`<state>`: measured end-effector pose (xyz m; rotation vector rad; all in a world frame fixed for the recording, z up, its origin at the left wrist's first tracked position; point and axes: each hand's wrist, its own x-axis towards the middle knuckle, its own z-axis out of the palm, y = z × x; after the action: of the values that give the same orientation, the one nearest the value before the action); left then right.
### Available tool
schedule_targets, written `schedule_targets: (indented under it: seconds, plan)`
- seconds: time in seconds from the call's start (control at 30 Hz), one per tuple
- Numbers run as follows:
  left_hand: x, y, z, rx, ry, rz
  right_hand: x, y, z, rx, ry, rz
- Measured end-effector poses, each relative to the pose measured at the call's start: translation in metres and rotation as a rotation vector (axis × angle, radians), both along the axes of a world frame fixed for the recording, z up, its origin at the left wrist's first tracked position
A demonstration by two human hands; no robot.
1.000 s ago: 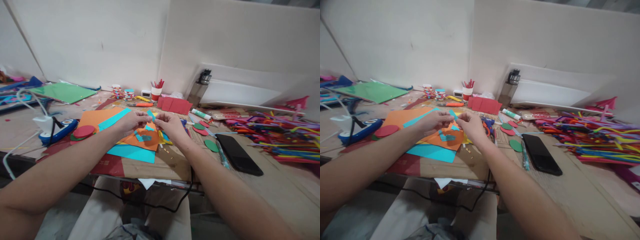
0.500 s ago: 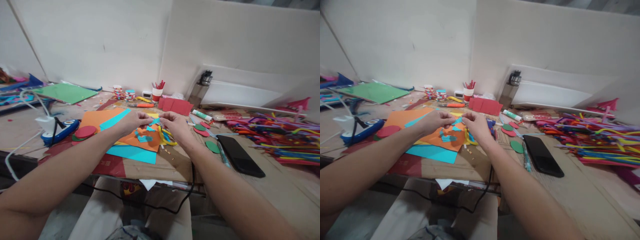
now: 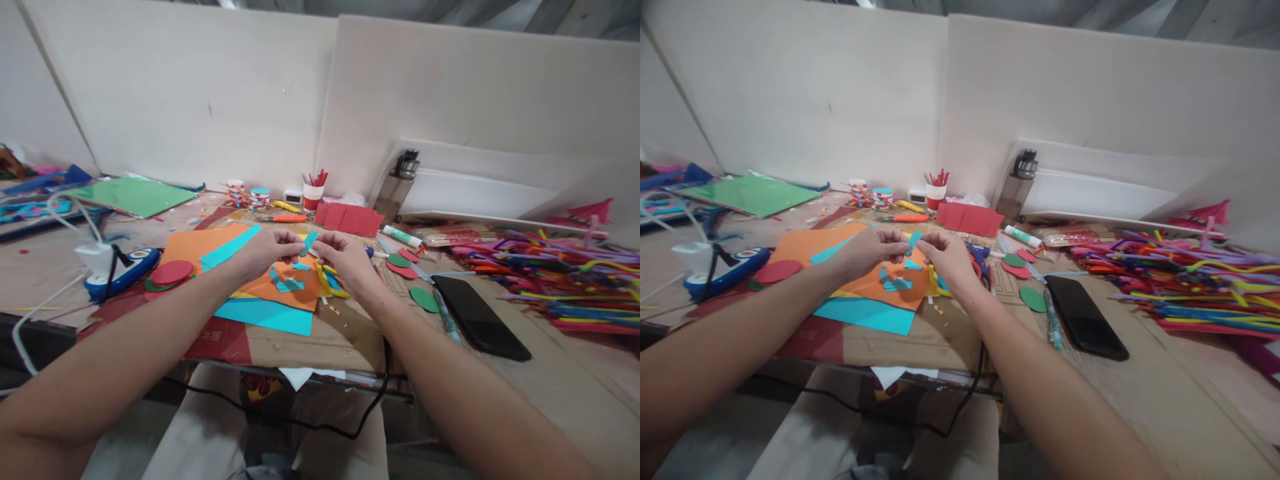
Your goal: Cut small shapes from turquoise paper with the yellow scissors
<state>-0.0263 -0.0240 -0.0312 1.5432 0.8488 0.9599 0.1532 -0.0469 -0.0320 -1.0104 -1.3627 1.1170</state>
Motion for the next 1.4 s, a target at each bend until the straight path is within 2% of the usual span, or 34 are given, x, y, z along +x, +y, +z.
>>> schedule_targets:
  seconds: [0.13,0.37,0.6,0.83,1.03,1.4]
  plan:
    - [0.0022,-0.0034,0.0000,-0.012,0.009,-0.022,-0.0009,-0.0027,0.0014,0.038,-0.065,-0.037]
    - [0.0026,-0.0033,-0.0013,-0.111,-0.020,-0.080,-0.0017,-0.0030,0.0014,0.050,-0.039,-0.059]
    - [0.0023,-0.0025,-0.0011,-0.149,-0.146,-0.056,0.0001,-0.0014,-0.0008,0.033,0.007,-0.139]
    - [0.0045,-0.0038,-0.0009,-0.167,-0.100,-0.033,-0.0009,-0.0015,-0.0009,0.102,-0.079,-0.101]
    - [0.0058,-0.0065,-0.0008,-0.142,-0.058,-0.079,-0.0003,-0.0018,-0.0018,0.176,-0.163,-0.146]
    - [0.0058,-0.0081,-0.0015,-0.126,-0.069,-0.107,-0.0022,-0.0036,0.0004,0.159,-0.152,-0.111]
